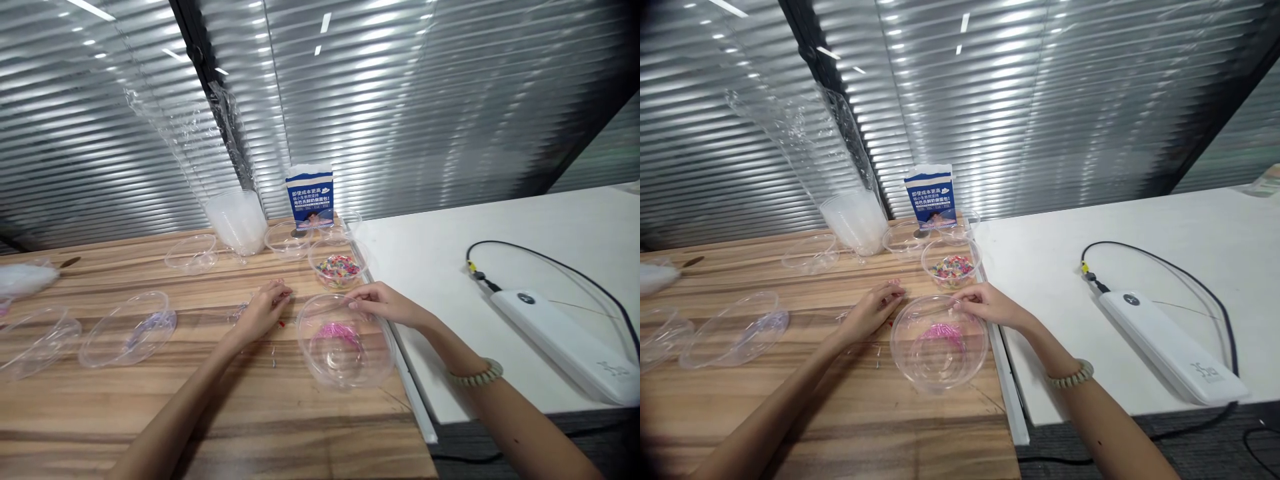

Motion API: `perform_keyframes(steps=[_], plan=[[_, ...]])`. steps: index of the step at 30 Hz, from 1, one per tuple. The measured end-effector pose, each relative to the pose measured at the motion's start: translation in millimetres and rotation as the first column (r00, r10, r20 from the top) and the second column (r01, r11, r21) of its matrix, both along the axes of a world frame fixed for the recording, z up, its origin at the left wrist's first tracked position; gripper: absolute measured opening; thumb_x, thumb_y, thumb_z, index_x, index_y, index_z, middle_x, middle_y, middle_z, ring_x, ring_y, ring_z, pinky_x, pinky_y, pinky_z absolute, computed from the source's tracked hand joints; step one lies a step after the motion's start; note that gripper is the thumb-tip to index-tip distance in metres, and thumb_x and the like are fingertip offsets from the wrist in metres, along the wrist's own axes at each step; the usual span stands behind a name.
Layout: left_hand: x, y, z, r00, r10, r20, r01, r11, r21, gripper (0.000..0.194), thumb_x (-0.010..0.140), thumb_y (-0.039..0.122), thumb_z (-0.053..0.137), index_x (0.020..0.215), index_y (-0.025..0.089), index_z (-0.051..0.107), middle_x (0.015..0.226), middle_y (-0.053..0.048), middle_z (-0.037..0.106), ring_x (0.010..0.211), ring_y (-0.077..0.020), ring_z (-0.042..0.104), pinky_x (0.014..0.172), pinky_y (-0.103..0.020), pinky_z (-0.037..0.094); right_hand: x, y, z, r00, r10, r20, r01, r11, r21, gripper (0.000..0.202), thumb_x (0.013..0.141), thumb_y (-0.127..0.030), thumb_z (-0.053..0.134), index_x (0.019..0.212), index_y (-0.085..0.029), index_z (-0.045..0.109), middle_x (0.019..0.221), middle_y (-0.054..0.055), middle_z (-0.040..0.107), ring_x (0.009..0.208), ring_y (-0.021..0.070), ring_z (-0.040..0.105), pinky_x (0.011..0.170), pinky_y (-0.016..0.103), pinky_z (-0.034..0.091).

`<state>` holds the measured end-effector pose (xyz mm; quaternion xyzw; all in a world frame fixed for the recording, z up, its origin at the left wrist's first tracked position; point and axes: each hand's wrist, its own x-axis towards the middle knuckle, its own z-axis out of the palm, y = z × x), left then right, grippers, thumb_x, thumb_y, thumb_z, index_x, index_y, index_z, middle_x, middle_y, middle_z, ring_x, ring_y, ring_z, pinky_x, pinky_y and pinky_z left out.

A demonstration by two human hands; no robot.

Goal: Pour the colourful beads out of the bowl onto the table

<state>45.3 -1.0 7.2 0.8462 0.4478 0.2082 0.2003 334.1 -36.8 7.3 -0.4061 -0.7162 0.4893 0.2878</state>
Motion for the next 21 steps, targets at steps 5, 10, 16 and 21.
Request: perform_keyframes(steps=[5, 10, 16, 21], plan=[[2, 1, -4.6, 1.000, -0.019, -0.021, 0.020, 0.999, 0.044, 0.023, 0.090, 0.028, 0.047, 0.099, 0.016, 0.065, 0.104, -0.011, 0.064, 0.104, -0.0246, 0.056, 0.094, -0.040, 0.043, -1, 1, -3.3, 1.000, -0.007, 0.027, 0.007, 1.000, 0.007, 0.037, 0.084, -0.042, 0.057, 0.101, -0.012, 0.070, 0.066, 0.003, 0.061, 0.058, 0.0124, 0.051, 0.054, 0.025, 0.038], [1, 1, -6.9, 0.999, -0.026, -0.046, 0.029, 0.998, 0.064, 0.023, 0.091, 0.029, 0.046, 0.100, 0.017, 0.064, 0.105, -0.010, 0.064, 0.106, -0.0240, 0.056, 0.095, -0.040, 0.042, 0, 0, -3.0, 0.999, -0.014, 0.053, 0.013, 1.000, 0.018, 0.037, 0.084, -0.044, 0.057, 0.101, -0.014, 0.071, 0.066, 0.002, 0.061, 0.057, 0.0116, 0.049, 0.054, 0.025, 0.036], [1, 0, -7.5, 0.998, -0.027, -0.063, 0.032, 0.996, 0.084, 0.023, 0.092, 0.028, 0.044, 0.100, 0.017, 0.063, 0.105, -0.010, 0.063, 0.108, -0.0241, 0.055, 0.095, -0.040, 0.042, 0, 1, -3.8, 0.999, -0.006, 0.039, 0.005, 1.000, 0.012, 0.035, 0.085, -0.042, 0.057, 0.101, -0.014, 0.071, 0.064, 0.001, 0.059, 0.057, 0.0113, 0.048, 0.053, 0.024, 0.036], [2, 0, -10.7, 0.998, -0.029, -0.056, 0.034, 0.995, 0.096, 0.020, 0.091, 0.026, 0.046, 0.099, 0.017, 0.063, 0.104, -0.009, 0.063, 0.108, -0.0238, 0.054, 0.097, -0.040, 0.041, -1, 1, -4.8, 1.000, -0.003, 0.031, 0.003, 1.000, 0.015, 0.034, 0.084, -0.039, 0.057, 0.101, -0.013, 0.070, 0.064, 0.001, 0.058, 0.057, 0.0111, 0.048, 0.052, 0.024, 0.035]])
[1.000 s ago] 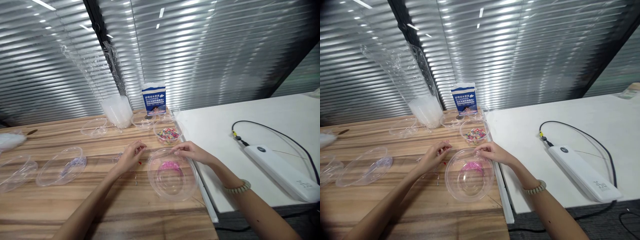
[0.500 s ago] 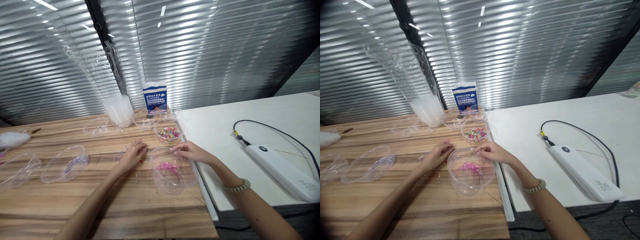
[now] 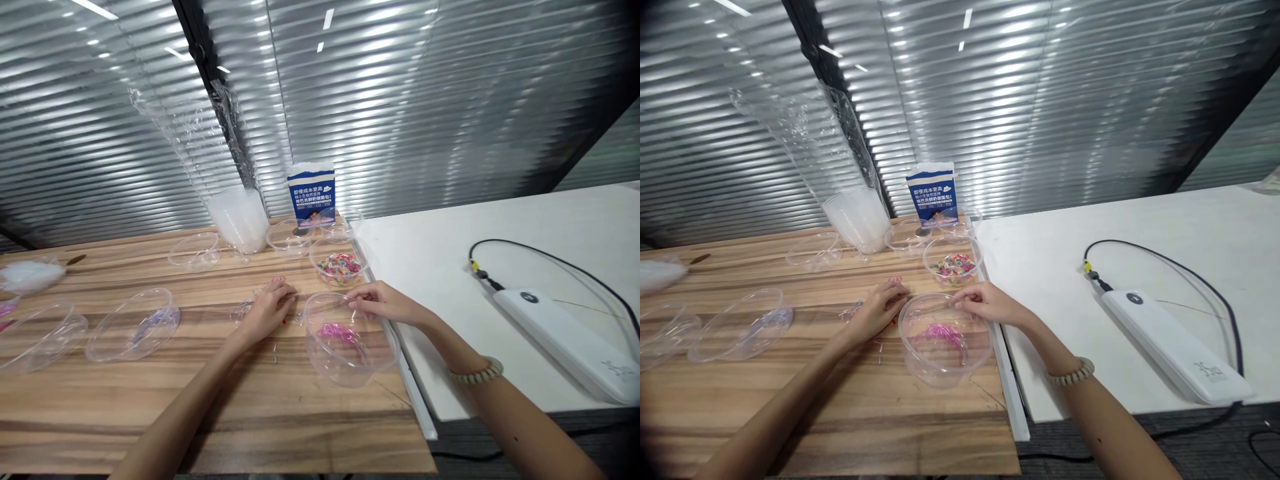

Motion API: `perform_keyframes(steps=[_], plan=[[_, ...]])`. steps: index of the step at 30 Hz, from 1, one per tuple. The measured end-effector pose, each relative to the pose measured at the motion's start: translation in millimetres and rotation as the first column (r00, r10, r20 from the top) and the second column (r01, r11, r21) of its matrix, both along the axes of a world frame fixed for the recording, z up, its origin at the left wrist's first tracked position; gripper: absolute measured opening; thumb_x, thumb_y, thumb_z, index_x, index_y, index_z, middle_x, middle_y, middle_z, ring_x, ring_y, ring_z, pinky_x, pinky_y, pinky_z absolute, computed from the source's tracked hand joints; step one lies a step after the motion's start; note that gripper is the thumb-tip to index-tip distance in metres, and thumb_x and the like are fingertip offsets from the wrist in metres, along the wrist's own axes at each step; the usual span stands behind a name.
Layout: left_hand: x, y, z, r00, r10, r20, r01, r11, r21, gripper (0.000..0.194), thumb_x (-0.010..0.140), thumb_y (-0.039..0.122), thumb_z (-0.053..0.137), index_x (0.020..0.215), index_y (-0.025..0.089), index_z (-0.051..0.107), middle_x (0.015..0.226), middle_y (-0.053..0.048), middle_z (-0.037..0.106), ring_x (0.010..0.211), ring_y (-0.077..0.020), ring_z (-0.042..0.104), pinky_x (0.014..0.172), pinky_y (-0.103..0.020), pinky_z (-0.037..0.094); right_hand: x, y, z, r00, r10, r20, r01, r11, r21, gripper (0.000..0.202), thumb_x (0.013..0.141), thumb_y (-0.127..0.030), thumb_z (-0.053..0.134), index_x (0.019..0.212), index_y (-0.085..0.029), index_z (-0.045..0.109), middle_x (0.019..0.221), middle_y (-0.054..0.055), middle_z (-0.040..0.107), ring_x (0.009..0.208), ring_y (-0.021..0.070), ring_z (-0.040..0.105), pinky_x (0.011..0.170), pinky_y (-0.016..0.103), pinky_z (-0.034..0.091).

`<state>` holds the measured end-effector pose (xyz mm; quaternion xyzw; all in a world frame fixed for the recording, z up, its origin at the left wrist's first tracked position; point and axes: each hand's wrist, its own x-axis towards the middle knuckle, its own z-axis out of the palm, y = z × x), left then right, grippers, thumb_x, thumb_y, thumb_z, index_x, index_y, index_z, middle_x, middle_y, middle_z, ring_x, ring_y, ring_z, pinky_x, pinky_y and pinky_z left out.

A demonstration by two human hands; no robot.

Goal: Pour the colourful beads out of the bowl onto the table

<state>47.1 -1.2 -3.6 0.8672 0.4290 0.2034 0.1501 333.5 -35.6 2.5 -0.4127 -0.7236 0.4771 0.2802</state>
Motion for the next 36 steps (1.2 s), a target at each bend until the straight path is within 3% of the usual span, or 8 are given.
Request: perform_keyframes(steps=[10, 22, 36], plan=[[4, -5, -2.1, 0.998, -0.060, 0.027, 0.059, 0.998, 0.014, 0.021, 0.091, 0.022, 0.046, 0.100, 0.017, 0.064, 0.101, -0.009, 0.062, 0.099, -0.0210, 0.055, 0.092, -0.038, 0.043, 0, 0, 0.7, 1.000, 0.013, -0.003, -0.013, 1.000, 0.008, 0.036, 0.085, -0.041, 0.057, 0.102, -0.013, 0.070, 0.082, 0.007, 0.068, 0.064, 0.0129, 0.055, 0.055, 0.025, 0.040], [10, -12, 2.3, 0.988, -0.124, 0.091, 0.128, 0.991, -0.035, 0.021, 0.092, 0.025, 0.046, 0.098, 0.017, 0.065, 0.099, -0.009, 0.060, 0.094, -0.0191, 0.056, 0.086, -0.033, 0.045, 1, -1, 0.1, 0.999, 0.027, 0.021, -0.027, 0.999, 0.026, 0.039, 0.084, -0.045, 0.057, 0.102, -0.013, 0.071, 0.069, 0.003, 0.060, 0.056, 0.0102, 0.043, 0.051, 0.024, 0.031], [11, -13, 1.1, 0.989, -0.128, 0.079, 0.132, 0.990, -0.055, 0.024, 0.093, 0.029, 0.043, 0.097, 0.017, 0.064, 0.097, -0.008, 0.059, 0.093, -0.0193, 0.055, 0.084, -0.033, 0.045, 1, 1, -1.3, 0.999, 0.024, 0.046, -0.025, 0.999, 0.025, 0.039, 0.084, -0.044, 0.056, 0.102, -0.013, 0.070, 0.058, -0.002, 0.049, 0.054, 0.0103, 0.042, 0.051, 0.024, 0.031]])
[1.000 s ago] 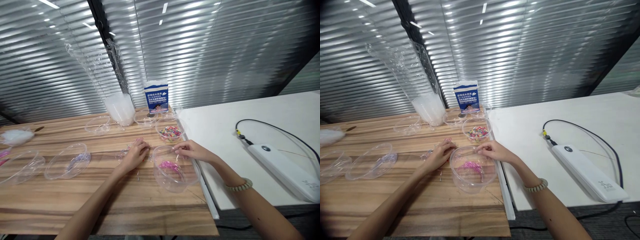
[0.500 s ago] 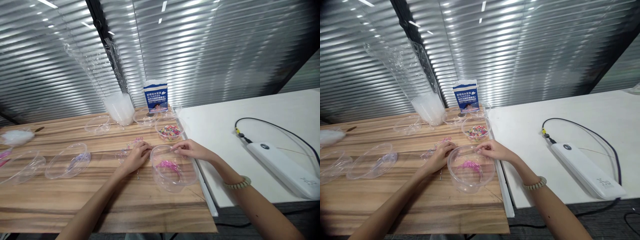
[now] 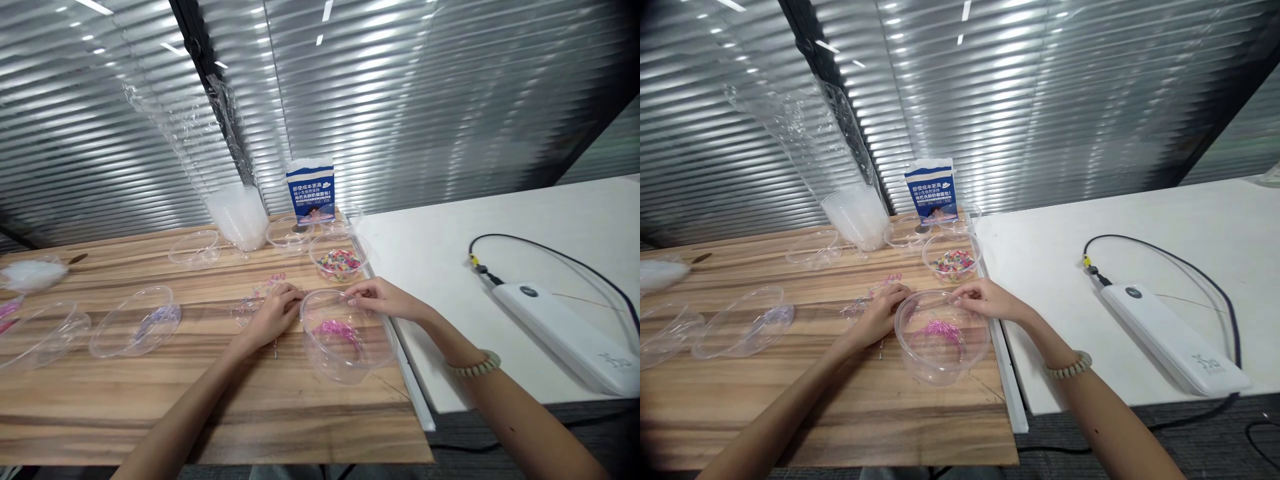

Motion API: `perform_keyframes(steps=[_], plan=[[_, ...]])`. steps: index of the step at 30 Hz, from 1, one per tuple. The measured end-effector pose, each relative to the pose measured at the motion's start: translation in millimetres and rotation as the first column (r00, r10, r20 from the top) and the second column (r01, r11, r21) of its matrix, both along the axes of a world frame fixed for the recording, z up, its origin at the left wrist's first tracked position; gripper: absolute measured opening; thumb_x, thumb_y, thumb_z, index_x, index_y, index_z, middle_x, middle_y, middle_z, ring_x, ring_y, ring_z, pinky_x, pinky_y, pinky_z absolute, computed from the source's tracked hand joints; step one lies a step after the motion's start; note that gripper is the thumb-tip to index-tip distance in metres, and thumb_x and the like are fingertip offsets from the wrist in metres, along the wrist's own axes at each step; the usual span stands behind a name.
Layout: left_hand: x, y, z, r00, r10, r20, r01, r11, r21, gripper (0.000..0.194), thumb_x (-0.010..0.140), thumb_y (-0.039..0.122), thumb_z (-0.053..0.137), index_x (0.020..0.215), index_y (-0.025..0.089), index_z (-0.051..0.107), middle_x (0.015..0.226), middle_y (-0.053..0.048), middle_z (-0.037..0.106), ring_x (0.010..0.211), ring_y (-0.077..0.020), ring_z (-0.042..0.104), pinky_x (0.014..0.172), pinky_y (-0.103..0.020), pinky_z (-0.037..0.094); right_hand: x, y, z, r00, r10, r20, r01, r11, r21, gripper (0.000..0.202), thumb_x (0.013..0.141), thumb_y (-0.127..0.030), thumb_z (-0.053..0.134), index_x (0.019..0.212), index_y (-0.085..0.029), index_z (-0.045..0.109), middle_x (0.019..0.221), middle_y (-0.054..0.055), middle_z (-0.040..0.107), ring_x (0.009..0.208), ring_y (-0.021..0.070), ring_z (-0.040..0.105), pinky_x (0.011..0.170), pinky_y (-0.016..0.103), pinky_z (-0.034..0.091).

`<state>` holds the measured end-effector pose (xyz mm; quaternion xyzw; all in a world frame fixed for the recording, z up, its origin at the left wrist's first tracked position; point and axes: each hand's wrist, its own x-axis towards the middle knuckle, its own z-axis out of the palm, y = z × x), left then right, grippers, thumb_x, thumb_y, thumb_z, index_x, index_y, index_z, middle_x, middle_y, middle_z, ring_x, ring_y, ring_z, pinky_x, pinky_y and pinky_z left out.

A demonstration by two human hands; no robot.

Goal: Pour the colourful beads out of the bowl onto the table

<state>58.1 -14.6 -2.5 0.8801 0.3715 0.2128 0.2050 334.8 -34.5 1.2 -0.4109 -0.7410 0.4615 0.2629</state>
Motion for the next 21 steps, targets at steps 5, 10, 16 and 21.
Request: perform_keyframes(steps=[5, 10, 16, 21], plan=[[-0.1, 0.1, -0.7, 1.000, -0.012, 0.010, 0.012, 1.000, -0.012, 0.022, 0.093, 0.028, 0.044, 0.097, 0.018, 0.064, 0.098, -0.008, 0.059, 0.094, -0.0195, 0.055, 0.085, -0.033, 0.045, -0.6, -0.5, 0.6, 1.000, -0.019, 0.019, 0.019, 1.000, 0.021, 0.037, 0.085, -0.043, 0.055, 0.101, -0.013, 0.071, 0.057, -0.001, 0.052, 0.054, 0.0107, 0.044, 0.050, 0.023, 0.032], [1.0, -1.0, 0.0, 1.000, -0.013, 0.011, 0.013, 1.000, -0.004, 0.021, 0.092, 0.026, 0.045, 0.097, 0.019, 0.064, 0.099, -0.008, 0.059, 0.096, -0.0198, 0.055, 0.087, -0.033, 0.045, -0.9, -0.5, -0.3, 0.999, -0.030, 0.036, 0.029, 0.999, 0.030, 0.036, 0.085, -0.041, 0.055, 0.101, -0.013, 0.071, 0.060, 0.001, 0.058, 0.054, 0.0112, 0.048, 0.052, 0.023, 0.036], [3.0, -2.9, 3.0, 1.000, -0.001, 0.001, 0.001, 1.000, -0.014, 0.022, 0.093, 0.028, 0.044, 0.095, 0.018, 0.064, 0.099, -0.008, 0.060, 0.096, -0.0201, 0.055, 0.087, -0.034, 0.045, -0.6, -0.7, -0.3, 0.998, -0.027, 0.048, 0.026, 0.999, 0.022, 0.038, 0.086, -0.044, 0.055, 0.102, -0.013, 0.070, 0.071, 0.004, 0.065, 0.056, 0.0117, 0.052, 0.054, 0.024, 0.038], [2.8, -1.9, 1.6, 1.000, -0.008, 0.006, 0.008, 1.000, -0.006, 0.021, 0.092, 0.028, 0.045, 0.096, 0.019, 0.063, 0.098, -0.008, 0.060, 0.094, -0.0198, 0.055, 0.086, -0.034, 0.045, 0.1, 0.1, -2.0, 0.998, -0.021, 0.053, 0.019, 0.999, 0.035, 0.039, 0.086, -0.045, 0.054, 0.102, -0.013, 0.070, 0.073, 0.005, 0.066, 0.058, 0.0121, 0.054, 0.055, 0.025, 0.039]])
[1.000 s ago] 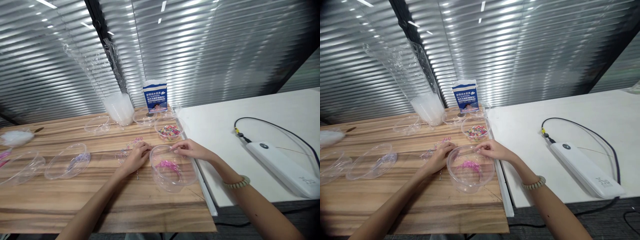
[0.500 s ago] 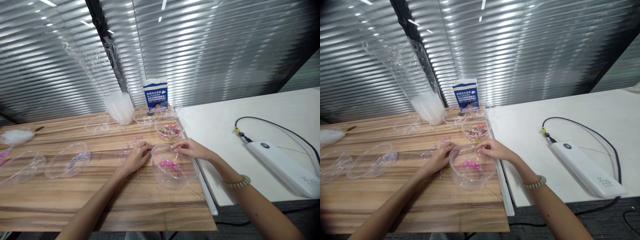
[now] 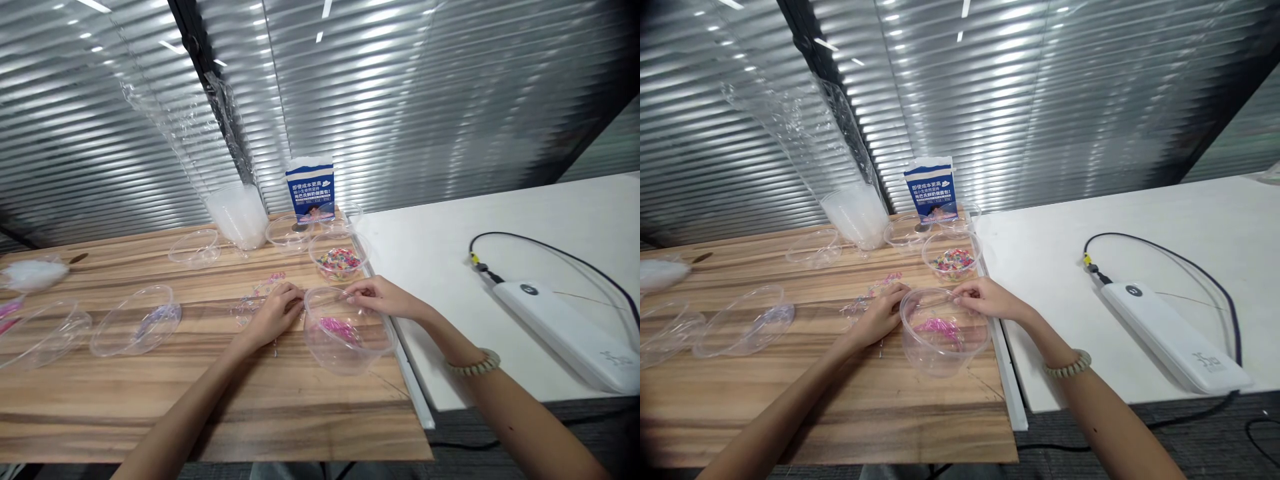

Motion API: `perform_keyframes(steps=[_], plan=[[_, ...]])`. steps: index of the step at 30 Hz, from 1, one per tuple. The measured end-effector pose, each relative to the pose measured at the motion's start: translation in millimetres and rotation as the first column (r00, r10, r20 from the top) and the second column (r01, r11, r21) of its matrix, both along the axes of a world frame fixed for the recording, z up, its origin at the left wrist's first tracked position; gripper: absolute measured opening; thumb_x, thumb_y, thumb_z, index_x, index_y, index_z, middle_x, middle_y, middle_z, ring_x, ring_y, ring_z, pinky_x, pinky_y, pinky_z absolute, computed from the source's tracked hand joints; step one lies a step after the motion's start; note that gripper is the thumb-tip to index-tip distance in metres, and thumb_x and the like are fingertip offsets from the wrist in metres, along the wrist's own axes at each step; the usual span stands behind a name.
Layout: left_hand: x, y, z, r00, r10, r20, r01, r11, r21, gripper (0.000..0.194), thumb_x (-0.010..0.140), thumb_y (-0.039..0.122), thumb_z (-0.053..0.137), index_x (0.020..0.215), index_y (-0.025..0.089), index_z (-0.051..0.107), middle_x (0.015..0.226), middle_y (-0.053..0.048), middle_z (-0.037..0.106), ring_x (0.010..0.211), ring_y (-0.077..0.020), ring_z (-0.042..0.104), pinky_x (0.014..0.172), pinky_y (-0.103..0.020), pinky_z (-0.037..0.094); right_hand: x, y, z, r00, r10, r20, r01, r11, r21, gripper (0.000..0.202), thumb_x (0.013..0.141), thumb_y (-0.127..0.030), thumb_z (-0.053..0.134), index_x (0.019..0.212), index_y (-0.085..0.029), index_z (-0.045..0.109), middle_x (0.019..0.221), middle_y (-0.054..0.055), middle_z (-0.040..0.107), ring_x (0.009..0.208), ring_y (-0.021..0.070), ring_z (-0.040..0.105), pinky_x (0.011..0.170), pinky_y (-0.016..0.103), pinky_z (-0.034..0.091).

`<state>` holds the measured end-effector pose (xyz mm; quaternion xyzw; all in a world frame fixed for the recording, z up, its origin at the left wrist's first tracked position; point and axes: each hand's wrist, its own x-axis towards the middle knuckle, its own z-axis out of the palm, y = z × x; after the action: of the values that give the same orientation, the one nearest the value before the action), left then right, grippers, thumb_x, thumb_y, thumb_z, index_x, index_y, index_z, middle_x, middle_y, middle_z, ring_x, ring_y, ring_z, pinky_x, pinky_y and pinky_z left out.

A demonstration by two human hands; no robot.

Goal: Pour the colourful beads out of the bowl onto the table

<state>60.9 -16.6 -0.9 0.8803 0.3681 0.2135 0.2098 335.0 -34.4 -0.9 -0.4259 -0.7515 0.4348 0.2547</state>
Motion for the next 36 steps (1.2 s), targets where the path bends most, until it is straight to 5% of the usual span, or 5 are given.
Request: perform_keyframes(steps=[20, 29, 36], plan=[[0.8, 0.1, -1.8, 1.000, -0.005, 0.012, 0.005, 1.000, 0.011, 0.019, 0.092, 0.025, 0.045, 0.090, 0.018, 0.063, 0.095, -0.008, 0.060, 0.092, -0.0196, 0.055, 0.083, -0.033, 0.045, -1.2, -1.4, 0.2, 0.999, -0.003, 0.048, 0.000, 0.998, 0.057, 0.038, 0.086, -0.044, 0.054, 0.101, -0.014, 0.072, 0.078, 0.006, 0.068, 0.059, 0.0126, 0.051, 0.055, 0.025, 0.038], [1.4, -0.4, -2.1, 1.000, 0.015, -0.015, -0.015, 1.000, -0.001, 0.019, 0.091, 0.027, 0.045, 0.087, 0.018, 0.062, 0.092, -0.008, 0.059, 0.089, -0.0199, 0.054, 0.081, -0.034, 0.045, -4.6, -3.1, 4.8, 0.995, -0.003, 0.101, -0.008, 0.995, 0.104, 0.038, 0.087, -0.043, 0.052, 0.098, -0.013, 0.072, 0.062, 0.002, 0.061, 0.053, 0.0110, 0.044, 0.051, 0.024, 0.033], [1.9, -0.1, -2.8, 1.000, 0.007, -0.007, -0.007, 1.000, 0.000, 0.017, 0.091, 0.025, 0.046, 0.090, 0.018, 0.062, 0.093, -0.008, 0.059, 0.091, -0.0198, 0.054, 0.082, -0.033, 0.045, -3.2, -1.2, -0.7, 0.997, 0.002, 0.083, -0.011, 0.994, 0.109, 0.035, 0.087, -0.040, 0.053, 0.099, -0.013, 0.072, 0.072, 0.004, 0.066, 0.054, 0.0107, 0.045, 0.052, 0.024, 0.033]])
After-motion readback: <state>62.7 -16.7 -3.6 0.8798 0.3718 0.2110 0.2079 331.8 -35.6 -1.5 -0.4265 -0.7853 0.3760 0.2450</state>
